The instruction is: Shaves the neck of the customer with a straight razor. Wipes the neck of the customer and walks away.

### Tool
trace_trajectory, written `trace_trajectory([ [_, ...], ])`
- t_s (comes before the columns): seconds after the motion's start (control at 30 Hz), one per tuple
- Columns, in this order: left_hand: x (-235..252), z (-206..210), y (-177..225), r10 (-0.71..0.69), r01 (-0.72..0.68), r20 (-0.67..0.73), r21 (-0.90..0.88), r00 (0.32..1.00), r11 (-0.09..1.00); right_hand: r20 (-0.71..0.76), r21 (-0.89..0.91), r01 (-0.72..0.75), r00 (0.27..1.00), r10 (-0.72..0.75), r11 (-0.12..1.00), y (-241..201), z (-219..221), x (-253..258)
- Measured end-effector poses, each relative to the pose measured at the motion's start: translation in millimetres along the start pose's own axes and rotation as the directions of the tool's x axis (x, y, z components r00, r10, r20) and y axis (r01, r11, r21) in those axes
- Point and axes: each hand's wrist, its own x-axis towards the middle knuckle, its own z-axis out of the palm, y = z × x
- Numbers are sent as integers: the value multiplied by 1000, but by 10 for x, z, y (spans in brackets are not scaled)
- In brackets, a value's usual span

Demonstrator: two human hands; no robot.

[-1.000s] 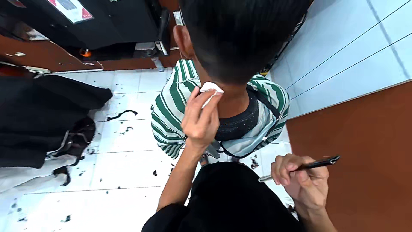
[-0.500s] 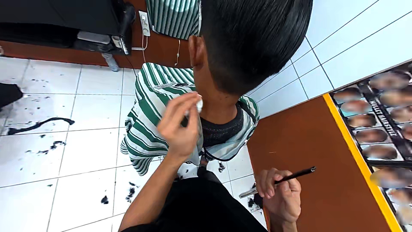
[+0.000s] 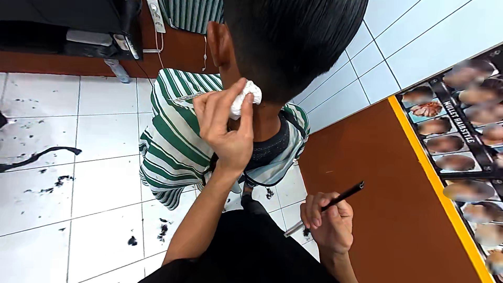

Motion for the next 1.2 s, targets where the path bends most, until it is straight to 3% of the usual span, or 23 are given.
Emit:
trace_trajectory([
  [0.1, -121, -11, -18, 146, -175, 134, 234, 980, 956, -13, 6, 2, 1000, -2, 1000, 18, -42, -19],
  [0.2, -123, -190, 126, 119, -233, 321, 345, 940, 909, 9, -8, 10, 1000, -10, 1000, -11, -152, 13],
  [0.27, -67, -242, 247, 157, -252, 305, 303, 939, 919, 35, -16, 13, 999, -12, 1000, -34, -261, 59],
  [0.33, -12, -142, 275, 251, -294, 198, 231, 947, 927, 56, -12, 16, 998, -15, 1000, -47, -354, 117],
  [0.43, -30, 106, 145, 335, -363, 145, 272, 931, 891, 76, 8, 22, 997, -23, 1000, -76, -465, 162],
  [0.6, -264, -78, 267, 209, -364, 331, 529, 920, 767, 90, 29, 21, 996, -23, 999, -110, -660, 194],
  [0.77, -119, -8, 284, 310, -368, 199, 453, 930, 812, 123, 41, -16, 992, 11, 999, -83, -748, 236],
  [0.93, -222, -91, 304, 163, -357, 420, 439, 893, 825, 134, 22, 8, 991, -11, 1000, -105, -784, 275],
  [1.1, -109, -60, 259, 271, -345, 224, 450, 936, 824, 101, 24, -6, 995, 4, 1000, -81, -749, 246],
  [1.2, -218, -26, 267, 254, -436, 424, 417, 869, 797, 82, 3, 10, 997, -11, 1000, -88, -728, 221],
])
